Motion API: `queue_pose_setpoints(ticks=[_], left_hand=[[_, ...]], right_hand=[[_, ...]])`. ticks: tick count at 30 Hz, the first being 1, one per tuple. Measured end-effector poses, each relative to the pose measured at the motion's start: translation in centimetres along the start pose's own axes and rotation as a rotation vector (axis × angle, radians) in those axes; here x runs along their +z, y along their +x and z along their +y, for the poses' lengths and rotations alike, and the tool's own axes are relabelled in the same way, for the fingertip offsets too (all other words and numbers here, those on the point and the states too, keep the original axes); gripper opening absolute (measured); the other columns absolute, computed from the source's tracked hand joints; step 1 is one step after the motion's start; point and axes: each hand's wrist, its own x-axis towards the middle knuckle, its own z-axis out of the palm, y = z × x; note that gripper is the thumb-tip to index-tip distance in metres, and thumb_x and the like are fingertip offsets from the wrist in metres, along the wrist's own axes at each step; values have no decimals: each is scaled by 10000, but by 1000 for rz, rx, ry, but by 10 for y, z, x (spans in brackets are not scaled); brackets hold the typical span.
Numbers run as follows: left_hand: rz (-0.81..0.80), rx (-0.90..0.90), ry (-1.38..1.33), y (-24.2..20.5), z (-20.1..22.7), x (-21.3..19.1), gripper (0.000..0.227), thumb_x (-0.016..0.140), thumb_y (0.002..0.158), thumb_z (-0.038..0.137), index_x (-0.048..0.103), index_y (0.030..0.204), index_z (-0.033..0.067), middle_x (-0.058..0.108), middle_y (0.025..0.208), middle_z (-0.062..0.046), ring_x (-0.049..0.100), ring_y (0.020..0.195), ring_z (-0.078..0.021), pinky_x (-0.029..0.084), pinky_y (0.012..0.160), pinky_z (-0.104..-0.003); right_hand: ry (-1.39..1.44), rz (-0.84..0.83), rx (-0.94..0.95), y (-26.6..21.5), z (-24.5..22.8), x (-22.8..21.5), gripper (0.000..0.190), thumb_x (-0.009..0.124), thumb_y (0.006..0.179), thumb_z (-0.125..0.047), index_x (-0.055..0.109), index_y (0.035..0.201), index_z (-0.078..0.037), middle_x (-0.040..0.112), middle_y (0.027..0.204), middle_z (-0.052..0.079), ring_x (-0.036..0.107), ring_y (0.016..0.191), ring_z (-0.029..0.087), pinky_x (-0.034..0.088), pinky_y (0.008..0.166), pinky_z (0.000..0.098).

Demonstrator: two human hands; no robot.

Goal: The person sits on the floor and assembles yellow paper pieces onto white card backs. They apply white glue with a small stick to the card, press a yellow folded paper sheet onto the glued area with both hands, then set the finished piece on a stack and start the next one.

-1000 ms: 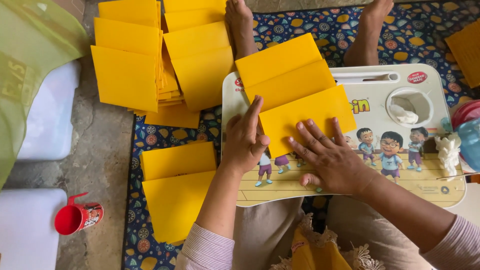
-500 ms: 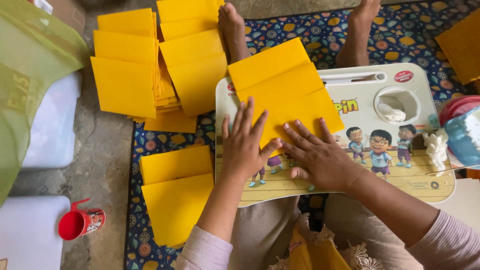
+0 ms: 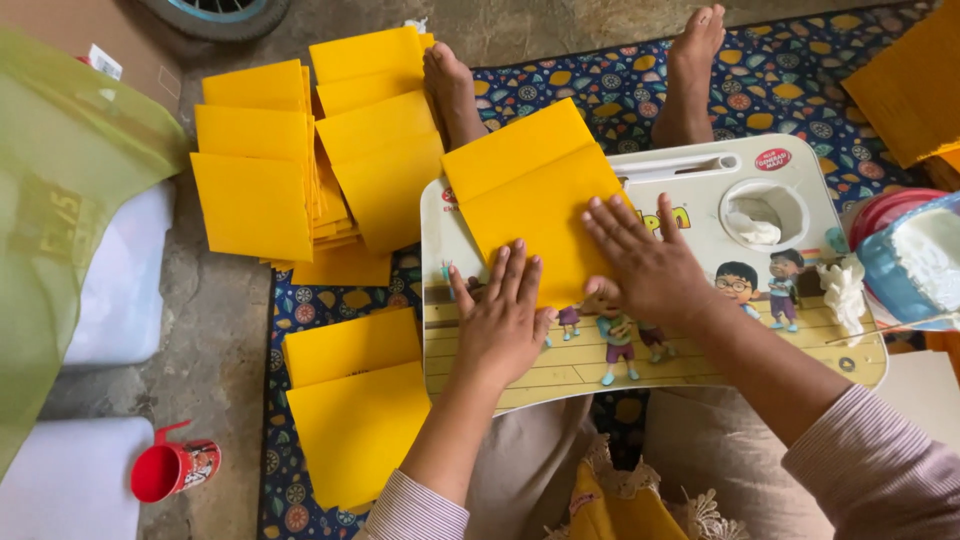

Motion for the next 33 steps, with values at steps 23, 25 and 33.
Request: queue_pose_setpoints(ticks=[23,25,33], left_hand=[[408,37,-15,5,-14,34,550,450,1000,349,455,1508,138,286,1667,-61,226,1542,-261,74,1181,-680],[413,32,4,5,-13,35,548,474,989,336,458,1503,146,288,1667,-57,230,1540,-260,97,1179,-678],[164,0,-27,1,-10,15,594,332,1034,394,355,1581,163,212,1692,-137,142,1573,-285,4,1163,-706]], right_hand=[[-155,266,522,-76,81,-43,273,740,974,-344,807,1204,-214,782,1208,-23,630,1196,259,395,1032,444],[-85,223,543,-77,75,-53,166,733,978,-275,837,1101,-230,798,1069,-25,654,1116,249,429,1030,426],[495,470,85,-32,3,-48,146,792,836,-55,825,965,-115,794,1023,97,736,1013,329,593,861,437]])
